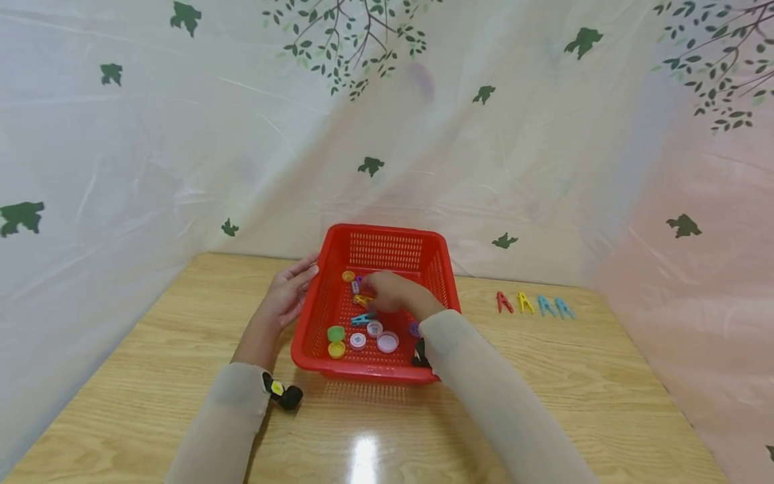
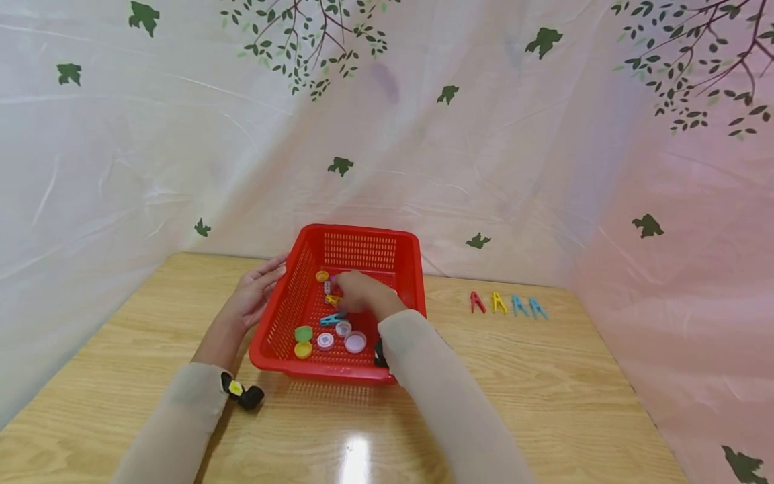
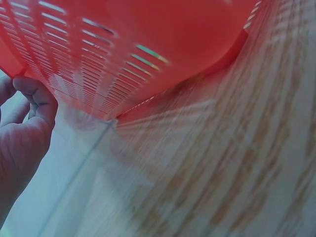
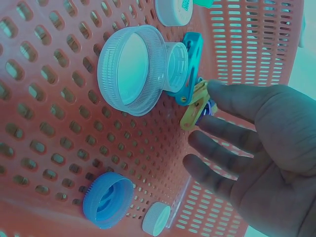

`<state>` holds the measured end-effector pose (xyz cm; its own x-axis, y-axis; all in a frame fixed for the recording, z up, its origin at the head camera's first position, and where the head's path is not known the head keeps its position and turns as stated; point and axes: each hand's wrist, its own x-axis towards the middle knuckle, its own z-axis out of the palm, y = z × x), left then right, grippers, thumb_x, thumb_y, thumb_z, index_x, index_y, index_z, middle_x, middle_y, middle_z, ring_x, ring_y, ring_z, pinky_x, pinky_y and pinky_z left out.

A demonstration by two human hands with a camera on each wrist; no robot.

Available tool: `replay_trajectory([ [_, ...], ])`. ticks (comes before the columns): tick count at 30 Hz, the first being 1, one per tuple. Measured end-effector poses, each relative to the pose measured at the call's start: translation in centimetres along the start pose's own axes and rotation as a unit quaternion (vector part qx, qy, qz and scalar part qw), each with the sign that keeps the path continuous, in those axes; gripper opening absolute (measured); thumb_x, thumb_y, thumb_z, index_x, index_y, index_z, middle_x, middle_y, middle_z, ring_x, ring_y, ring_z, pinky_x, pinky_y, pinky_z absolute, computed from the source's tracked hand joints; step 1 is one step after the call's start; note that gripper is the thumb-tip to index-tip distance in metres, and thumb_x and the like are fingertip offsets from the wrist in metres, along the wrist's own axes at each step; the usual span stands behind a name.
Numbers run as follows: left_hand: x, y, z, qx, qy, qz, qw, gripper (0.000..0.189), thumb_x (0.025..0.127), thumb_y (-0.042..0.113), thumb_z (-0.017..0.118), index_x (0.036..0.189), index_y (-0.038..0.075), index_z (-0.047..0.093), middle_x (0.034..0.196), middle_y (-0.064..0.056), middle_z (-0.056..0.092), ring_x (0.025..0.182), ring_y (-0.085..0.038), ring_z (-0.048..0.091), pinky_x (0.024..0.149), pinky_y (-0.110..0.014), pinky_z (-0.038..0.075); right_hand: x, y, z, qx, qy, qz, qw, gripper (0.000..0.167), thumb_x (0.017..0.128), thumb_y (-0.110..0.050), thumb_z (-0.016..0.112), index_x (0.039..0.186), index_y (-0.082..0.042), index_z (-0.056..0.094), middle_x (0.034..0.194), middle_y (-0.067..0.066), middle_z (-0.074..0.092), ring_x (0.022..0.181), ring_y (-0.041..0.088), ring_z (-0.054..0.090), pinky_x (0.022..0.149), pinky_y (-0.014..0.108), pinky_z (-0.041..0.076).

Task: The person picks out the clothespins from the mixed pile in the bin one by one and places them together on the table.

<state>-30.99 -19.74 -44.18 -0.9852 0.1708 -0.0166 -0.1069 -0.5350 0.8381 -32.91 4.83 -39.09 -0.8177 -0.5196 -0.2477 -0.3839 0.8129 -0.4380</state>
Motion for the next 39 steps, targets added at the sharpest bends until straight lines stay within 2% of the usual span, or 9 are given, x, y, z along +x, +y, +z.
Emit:
replay_trajectory([
  [6,-0.04,0.02,0.08,-0.001,0.002,0.002,1.0,0.056,0.102,0.012,0.063,0.155,0.007,0.044,0.124,-0.003,0.069,0.099,-0.014,0.072,0.087,-0.033,0.06,0.11,0.04,-0.08,-0.005,-0.029,0.004,0.9995,0.06,0.085,-0.021,0.085,0.141,-0.02,0.062,0.13,-0.002,0.065,0.112,0.019,0.061,0.107,0.049,0.05],
  [14,0.05,-0.07,-0.02,-0.004,-0.003,0.001,1.0,0.055,0.103,0.011,0.062,0.155,0.007,0.044,0.126,-0.004,0.069,0.1,-0.015,0.072,0.088,-0.034,0.06,0.14,0.17,0.03,-0.012,-0.042,-0.016,0.9989,0.048,0.085,-0.021,0.085,0.129,-0.022,0.067,0.124,-0.004,0.066,0.108,0.017,0.062,0.105,0.046,0.052],
  [22,0.02,-0.06,0.04,-0.002,-0.001,0.001,1.0,0.056,0.102,0.012,0.063,0.155,0.007,0.044,0.127,-0.003,0.067,0.1,-0.015,0.071,0.087,-0.033,0.06,-0.13,0.03,-0.02,0.005,-0.044,-0.003,0.999,0.044,0.084,-0.017,0.085,0.124,-0.023,0.068,0.118,-0.002,0.066,0.103,0.019,0.063,0.1,0.049,0.055],
  [29,-0.11,-0.06,0.14,-0.005,0.0,0.005,1.0,0.055,0.102,0.011,0.062,0.154,0.006,0.044,0.126,-0.004,0.067,0.099,-0.014,0.071,0.086,-0.032,0.06,-0.01,0.0,0.04,0.002,-0.049,-0.003,0.9988,0.039,0.082,-0.016,0.087,0.115,-0.022,0.069,0.111,-0.003,0.067,0.098,0.019,0.064,0.096,0.046,0.058],
  [34,-0.22,-0.07,0.16,-0.006,0.0,0.007,1.0,0.055,0.103,0.011,0.062,0.154,0.006,0.044,0.125,-0.004,0.068,0.099,-0.014,0.072,0.085,-0.032,0.061,0.09,0.09,0.12,-0.018,-0.045,-0.009,0.9988,0.04,0.081,-0.016,0.088,0.117,-0.022,0.071,0.111,-0.003,0.068,0.098,0.018,0.064,0.097,0.047,0.057],
  [39,-0.36,-0.04,0.22,-0.008,-0.001,0.005,1.0,0.055,0.103,0.01,0.062,0.155,0.006,0.043,0.125,-0.004,0.068,0.099,-0.014,0.072,0.087,-0.033,0.06,-0.1,0.21,0.15,-0.046,-0.025,0.01,0.9986,0.043,0.084,-0.012,0.084,0.124,-0.021,0.072,0.114,-0.003,0.068,0.101,0.019,0.063,0.099,0.046,0.056],
])
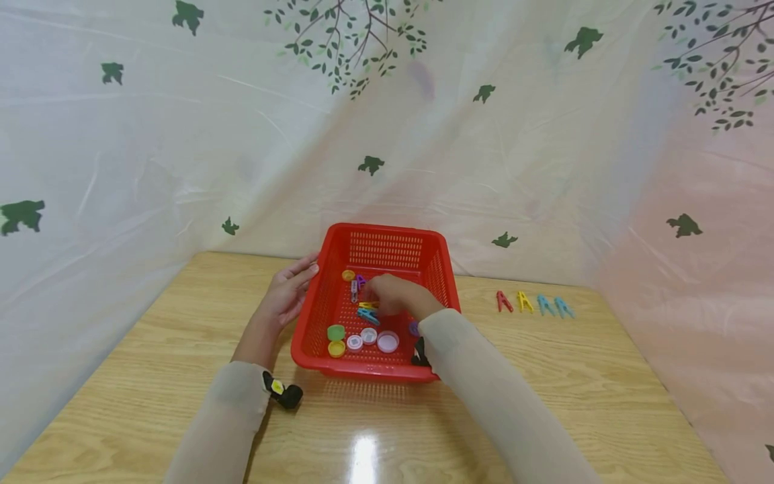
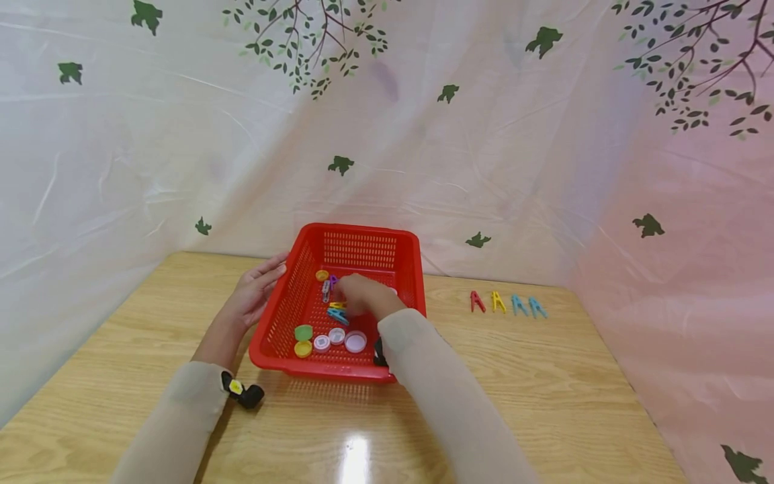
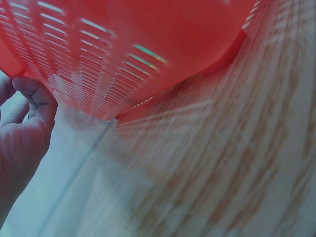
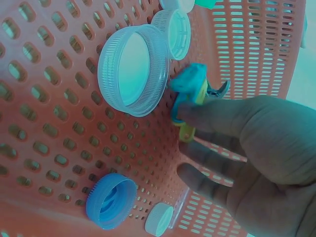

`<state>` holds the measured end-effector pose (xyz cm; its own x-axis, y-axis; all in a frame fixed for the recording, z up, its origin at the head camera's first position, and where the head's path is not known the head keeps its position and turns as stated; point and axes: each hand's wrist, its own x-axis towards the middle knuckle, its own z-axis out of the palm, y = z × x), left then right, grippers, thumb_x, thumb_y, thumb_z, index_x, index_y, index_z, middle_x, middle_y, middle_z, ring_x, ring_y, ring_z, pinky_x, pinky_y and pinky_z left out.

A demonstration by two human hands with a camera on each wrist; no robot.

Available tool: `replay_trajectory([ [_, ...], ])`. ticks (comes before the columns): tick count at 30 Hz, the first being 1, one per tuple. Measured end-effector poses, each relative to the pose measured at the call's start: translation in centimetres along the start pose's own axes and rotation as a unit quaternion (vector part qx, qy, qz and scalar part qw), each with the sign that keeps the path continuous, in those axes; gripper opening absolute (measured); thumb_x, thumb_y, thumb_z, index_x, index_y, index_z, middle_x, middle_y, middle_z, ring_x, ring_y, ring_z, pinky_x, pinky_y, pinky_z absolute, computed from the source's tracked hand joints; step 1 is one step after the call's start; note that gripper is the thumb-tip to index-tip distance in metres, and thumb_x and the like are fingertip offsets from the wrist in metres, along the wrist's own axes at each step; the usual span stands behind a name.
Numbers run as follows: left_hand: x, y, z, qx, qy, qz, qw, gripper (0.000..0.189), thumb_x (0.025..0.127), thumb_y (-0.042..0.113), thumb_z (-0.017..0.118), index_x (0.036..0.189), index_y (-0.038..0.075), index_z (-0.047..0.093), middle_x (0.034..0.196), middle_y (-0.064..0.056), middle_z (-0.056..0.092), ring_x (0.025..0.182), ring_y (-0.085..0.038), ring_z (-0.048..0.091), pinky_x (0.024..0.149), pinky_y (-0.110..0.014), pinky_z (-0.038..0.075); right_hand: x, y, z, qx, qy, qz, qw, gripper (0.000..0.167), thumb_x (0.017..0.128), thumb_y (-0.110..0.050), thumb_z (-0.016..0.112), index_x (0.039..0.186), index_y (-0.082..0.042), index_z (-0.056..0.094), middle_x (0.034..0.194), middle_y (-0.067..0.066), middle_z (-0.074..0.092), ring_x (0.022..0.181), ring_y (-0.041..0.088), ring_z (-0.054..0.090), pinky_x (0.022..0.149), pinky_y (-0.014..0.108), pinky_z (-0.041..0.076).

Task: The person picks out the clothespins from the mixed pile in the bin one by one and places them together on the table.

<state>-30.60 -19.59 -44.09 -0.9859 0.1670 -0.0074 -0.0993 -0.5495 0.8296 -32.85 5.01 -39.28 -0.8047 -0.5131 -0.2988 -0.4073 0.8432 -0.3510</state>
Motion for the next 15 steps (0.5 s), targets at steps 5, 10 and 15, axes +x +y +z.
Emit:
replay_trajectory([
  [5,-0.04,0.01,0.05,0.008,0.002,-0.001,1.0,0.055,0.103,0.012,0.062,0.154,0.007,0.044,0.126,-0.004,0.068,0.1,-0.015,0.071,0.087,-0.033,0.06,0.11,0.16,0.03,-0.023,0.028,0.025,0.999,0.042,0.09,-0.007,0.077,0.13,-0.016,0.07,0.121,0.003,0.067,0.107,0.022,0.062,0.104,0.046,0.053],
  [10,0.0,-0.01,0.11,0.007,0.001,0.0,1.0,0.055,0.103,0.011,0.061,0.154,0.007,0.044,0.127,-0.004,0.067,0.101,-0.015,0.071,0.088,-0.033,0.06,0.34,0.29,0.04,-0.022,0.029,0.03,0.9989,0.038,0.089,-0.009,0.079,0.126,-0.017,0.071,0.12,0.004,0.068,0.104,0.022,0.063,0.102,0.047,0.054],
  [15,0.04,-0.02,0.09,0.007,0.002,0.0,1.0,0.054,0.103,0.011,0.062,0.154,0.006,0.044,0.127,-0.004,0.067,0.101,-0.015,0.071,0.088,-0.033,0.06,0.52,0.42,0.04,-0.019,0.022,0.028,0.9992,0.037,0.089,-0.01,0.079,0.125,-0.017,0.072,0.117,0.003,0.068,0.1,0.022,0.064,0.1,0.047,0.055],
])
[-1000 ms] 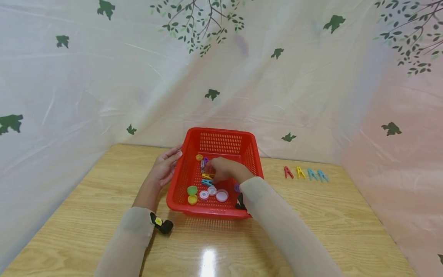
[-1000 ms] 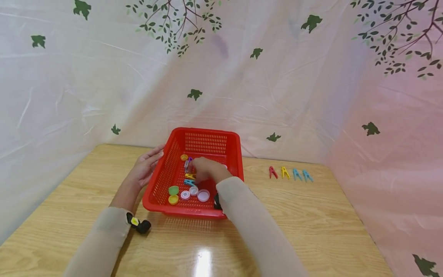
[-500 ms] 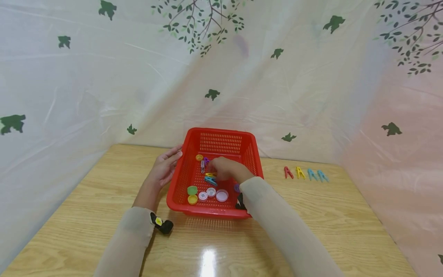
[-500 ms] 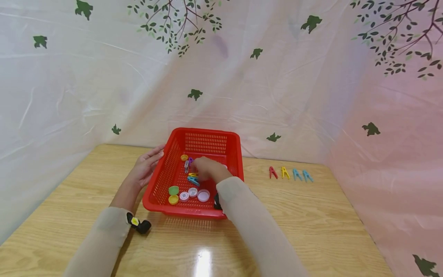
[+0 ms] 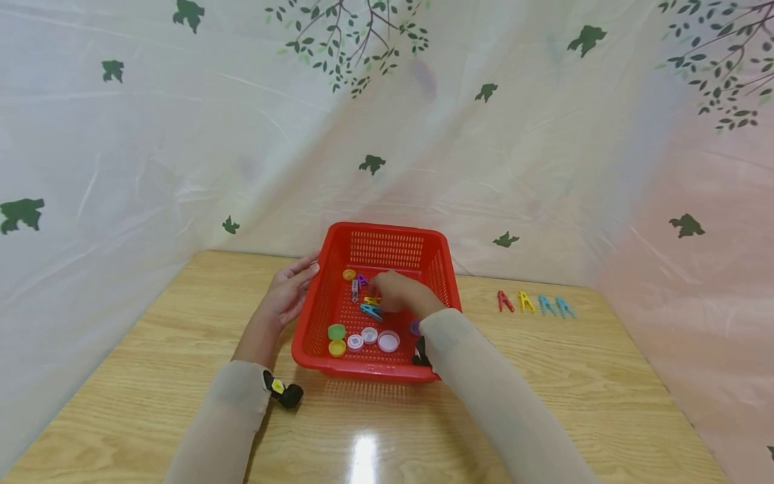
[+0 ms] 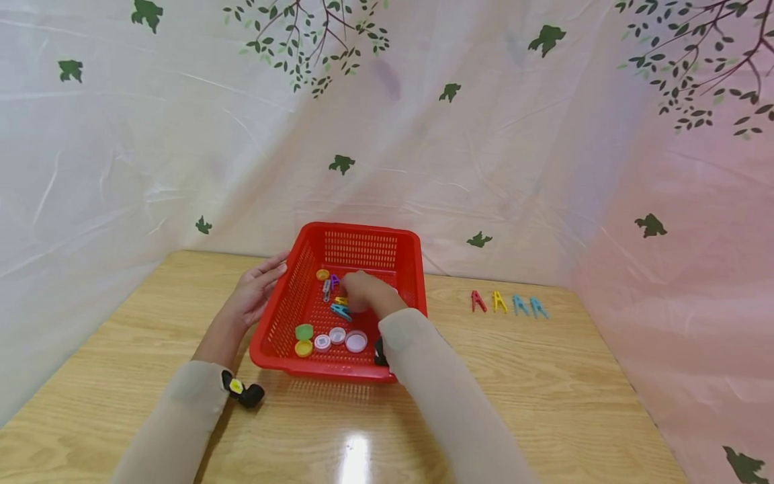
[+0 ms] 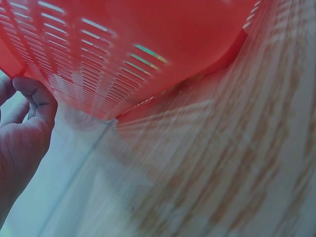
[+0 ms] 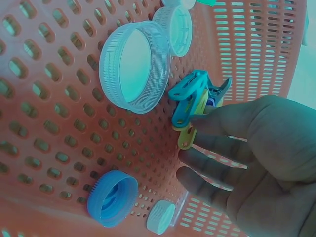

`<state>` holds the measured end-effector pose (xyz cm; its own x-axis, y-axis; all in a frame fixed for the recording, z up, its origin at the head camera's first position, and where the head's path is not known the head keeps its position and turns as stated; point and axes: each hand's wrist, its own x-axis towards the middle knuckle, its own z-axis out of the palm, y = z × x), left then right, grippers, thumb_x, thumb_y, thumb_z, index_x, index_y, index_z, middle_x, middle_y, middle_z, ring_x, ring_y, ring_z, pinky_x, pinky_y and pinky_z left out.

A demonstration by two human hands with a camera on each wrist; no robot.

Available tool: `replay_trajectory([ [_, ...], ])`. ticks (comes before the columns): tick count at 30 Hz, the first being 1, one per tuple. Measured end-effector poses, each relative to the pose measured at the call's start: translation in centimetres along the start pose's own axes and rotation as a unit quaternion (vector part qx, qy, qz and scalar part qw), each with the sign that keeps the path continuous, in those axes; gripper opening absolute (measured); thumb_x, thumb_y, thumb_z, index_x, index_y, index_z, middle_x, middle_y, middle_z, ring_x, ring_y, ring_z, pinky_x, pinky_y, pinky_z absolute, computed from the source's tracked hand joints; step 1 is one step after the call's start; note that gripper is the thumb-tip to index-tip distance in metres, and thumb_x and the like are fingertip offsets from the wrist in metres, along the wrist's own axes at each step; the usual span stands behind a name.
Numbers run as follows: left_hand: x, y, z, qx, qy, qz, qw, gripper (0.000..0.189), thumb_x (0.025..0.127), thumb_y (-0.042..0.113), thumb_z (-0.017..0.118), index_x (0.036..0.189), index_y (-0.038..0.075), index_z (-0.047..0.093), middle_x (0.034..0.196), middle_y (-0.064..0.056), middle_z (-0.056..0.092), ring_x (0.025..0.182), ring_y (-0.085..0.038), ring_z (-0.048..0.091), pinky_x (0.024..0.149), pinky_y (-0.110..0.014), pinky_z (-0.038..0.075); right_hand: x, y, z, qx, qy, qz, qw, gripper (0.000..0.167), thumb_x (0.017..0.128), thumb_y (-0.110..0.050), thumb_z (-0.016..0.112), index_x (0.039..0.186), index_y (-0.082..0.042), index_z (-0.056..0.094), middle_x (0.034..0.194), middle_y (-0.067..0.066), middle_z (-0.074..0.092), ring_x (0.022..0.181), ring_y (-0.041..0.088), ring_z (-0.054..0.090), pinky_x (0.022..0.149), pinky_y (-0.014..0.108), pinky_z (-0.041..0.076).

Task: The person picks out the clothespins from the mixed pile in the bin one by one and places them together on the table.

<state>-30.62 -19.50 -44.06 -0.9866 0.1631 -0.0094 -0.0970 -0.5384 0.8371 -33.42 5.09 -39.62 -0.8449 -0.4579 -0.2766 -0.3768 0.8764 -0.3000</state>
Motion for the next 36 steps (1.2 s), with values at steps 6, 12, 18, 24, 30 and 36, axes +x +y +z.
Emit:
replay_trajectory([
  [6,-0.06,0.09,-0.21,0.017,0.006,-0.008,0.9998,0.054,0.102,0.016,0.063,0.154,0.011,0.047,0.137,-0.007,0.062,0.107,-0.016,0.069,0.092,-0.035,0.058,0.28,-0.03,0.19,0.003,0.002,-0.005,1.0,0.033,0.092,-0.015,0.077,0.125,-0.014,0.072,0.114,0.005,0.069,0.095,0.022,0.065,0.097,0.045,0.058],
  [12,0.22,0.0,-0.25,0.018,0.003,-0.007,0.9998,0.054,0.102,0.016,0.064,0.153,0.01,0.047,0.136,-0.009,0.063,0.107,-0.017,0.069,0.093,-0.036,0.057,0.21,0.05,0.18,0.008,0.01,0.001,0.9999,0.03,0.094,-0.015,0.076,0.124,-0.012,0.073,0.112,0.006,0.07,0.095,0.022,0.065,0.096,0.045,0.058],
  [18,0.23,0.03,-0.28,0.01,0.0,-0.005,0.9999,0.054,0.102,0.014,0.064,0.153,0.01,0.047,0.133,-0.007,0.065,0.106,-0.017,0.07,0.092,-0.035,0.058,0.38,0.2,0.08,-0.002,0.016,0.014,0.9998,0.027,0.096,-0.016,0.074,0.122,-0.011,0.073,0.111,0.006,0.07,0.096,0.022,0.065,0.097,0.043,0.057],
  [24,0.15,0.04,-0.28,0.011,0.005,-0.008,0.9999,0.054,0.101,0.014,0.065,0.153,0.011,0.048,0.133,-0.007,0.065,0.108,-0.018,0.07,0.092,-0.035,0.058,0.48,0.25,-0.03,0.001,0.021,0.02,0.9996,0.023,0.095,-0.018,0.075,0.117,-0.011,0.075,0.104,0.006,0.07,0.092,0.022,0.065,0.094,0.043,0.059],
  [30,0.12,0.03,-0.27,0.01,0.0,-0.003,0.9999,0.054,0.102,0.014,0.064,0.153,0.009,0.047,0.131,-0.006,0.065,0.105,-0.016,0.07,0.091,-0.034,0.058,0.48,0.31,0.07,0.006,0.022,0.01,0.9997,0.024,0.095,-0.017,0.075,0.118,-0.01,0.075,0.107,0.007,0.071,0.093,0.023,0.065,0.096,0.043,0.058],
  [36,0.1,0.02,-0.32,0.009,-0.001,-0.005,0.9999,0.055,0.101,0.015,0.065,0.153,0.01,0.047,0.134,-0.007,0.064,0.108,-0.018,0.07,0.092,-0.035,0.058,0.53,0.32,0.1,0.009,0.02,0.009,0.9997,0.026,0.093,-0.015,0.077,0.118,-0.01,0.075,0.108,0.006,0.07,0.094,0.023,0.065,0.096,0.043,0.058],
])
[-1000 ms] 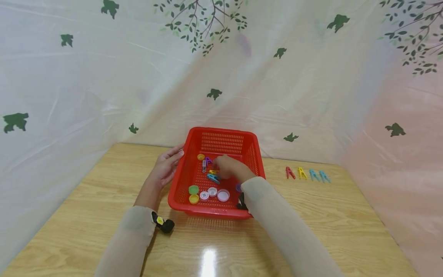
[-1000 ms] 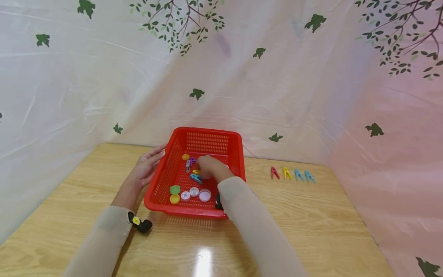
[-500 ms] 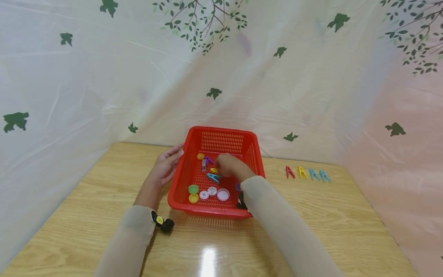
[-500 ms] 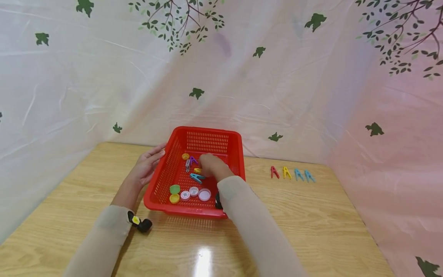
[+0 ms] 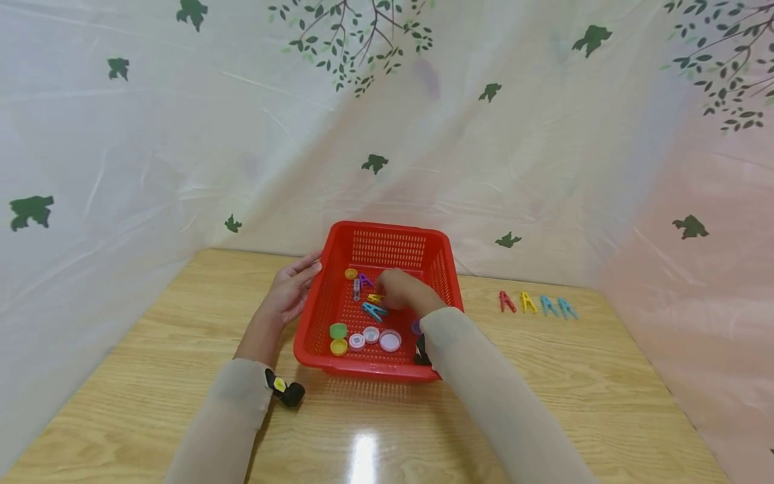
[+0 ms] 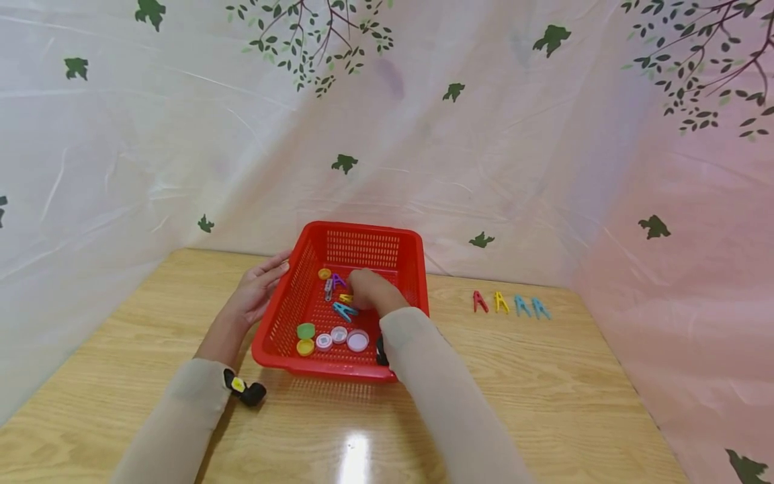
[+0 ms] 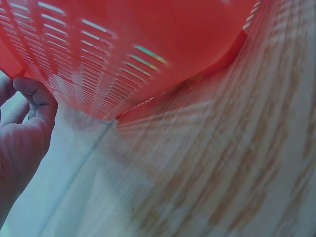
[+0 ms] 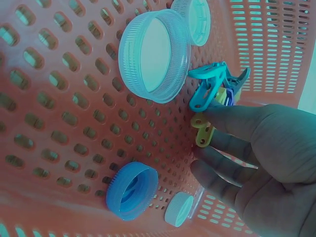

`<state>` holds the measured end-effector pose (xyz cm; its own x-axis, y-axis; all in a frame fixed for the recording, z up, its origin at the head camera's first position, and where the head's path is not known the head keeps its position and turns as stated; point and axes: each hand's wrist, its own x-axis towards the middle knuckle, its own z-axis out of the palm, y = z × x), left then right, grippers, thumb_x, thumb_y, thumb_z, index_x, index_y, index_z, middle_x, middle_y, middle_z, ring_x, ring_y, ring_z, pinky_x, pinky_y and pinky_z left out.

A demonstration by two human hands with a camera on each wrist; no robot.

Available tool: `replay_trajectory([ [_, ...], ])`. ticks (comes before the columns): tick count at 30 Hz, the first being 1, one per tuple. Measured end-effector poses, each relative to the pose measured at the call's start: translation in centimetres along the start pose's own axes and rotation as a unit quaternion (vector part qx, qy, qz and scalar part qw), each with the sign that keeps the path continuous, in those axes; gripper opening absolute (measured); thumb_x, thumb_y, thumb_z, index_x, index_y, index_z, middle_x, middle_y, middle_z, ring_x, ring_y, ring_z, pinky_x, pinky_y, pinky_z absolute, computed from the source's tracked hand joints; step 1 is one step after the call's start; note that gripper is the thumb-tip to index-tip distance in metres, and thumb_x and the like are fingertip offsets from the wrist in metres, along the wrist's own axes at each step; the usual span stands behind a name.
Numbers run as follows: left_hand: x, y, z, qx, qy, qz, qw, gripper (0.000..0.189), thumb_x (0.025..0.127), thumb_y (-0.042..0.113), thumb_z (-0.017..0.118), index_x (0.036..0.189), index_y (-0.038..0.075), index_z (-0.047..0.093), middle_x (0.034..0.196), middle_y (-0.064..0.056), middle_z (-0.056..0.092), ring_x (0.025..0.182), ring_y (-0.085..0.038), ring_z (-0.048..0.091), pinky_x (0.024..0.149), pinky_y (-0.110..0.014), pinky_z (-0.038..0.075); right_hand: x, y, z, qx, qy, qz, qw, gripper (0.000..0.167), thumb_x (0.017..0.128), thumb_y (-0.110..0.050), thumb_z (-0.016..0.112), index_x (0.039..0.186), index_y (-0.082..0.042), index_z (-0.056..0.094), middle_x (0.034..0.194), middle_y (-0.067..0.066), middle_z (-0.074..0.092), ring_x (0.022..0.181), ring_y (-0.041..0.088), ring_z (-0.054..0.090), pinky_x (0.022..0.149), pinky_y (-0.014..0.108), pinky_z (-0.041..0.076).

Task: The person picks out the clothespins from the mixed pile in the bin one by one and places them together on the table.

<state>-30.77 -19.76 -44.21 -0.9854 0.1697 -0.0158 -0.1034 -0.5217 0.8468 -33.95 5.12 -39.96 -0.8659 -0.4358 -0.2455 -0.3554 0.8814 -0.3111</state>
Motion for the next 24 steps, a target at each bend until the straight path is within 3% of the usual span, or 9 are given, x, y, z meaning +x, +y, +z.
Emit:
replay_trajectory([
  [10,0.1,0.06,0.04,0.002,0.006,-0.006,1.0,0.055,0.1,0.017,0.067,0.152,0.012,0.05,0.136,-0.008,0.063,0.109,-0.018,0.069,0.093,-0.036,0.057,-0.04,-0.01,-0.21,-0.001,-0.004,-0.013,0.9999,0.023,0.094,-0.018,0.077,0.115,-0.01,0.075,0.105,0.006,0.071,0.09,0.021,0.065,0.093,0.041,0.059],
  [24,0.31,-0.02,0.13,0.011,0.006,-0.001,0.9999,0.055,0.102,0.015,0.063,0.154,0.009,0.045,0.135,-0.005,0.062,0.107,-0.016,0.069,0.091,-0.033,0.059,-0.36,-0.12,-0.51,0.021,0.017,-0.033,0.9991,0.033,0.094,-0.022,0.076,0.126,-0.013,0.072,0.115,0.004,0.07,0.094,0.02,0.066,0.094,0.041,0.059],
])
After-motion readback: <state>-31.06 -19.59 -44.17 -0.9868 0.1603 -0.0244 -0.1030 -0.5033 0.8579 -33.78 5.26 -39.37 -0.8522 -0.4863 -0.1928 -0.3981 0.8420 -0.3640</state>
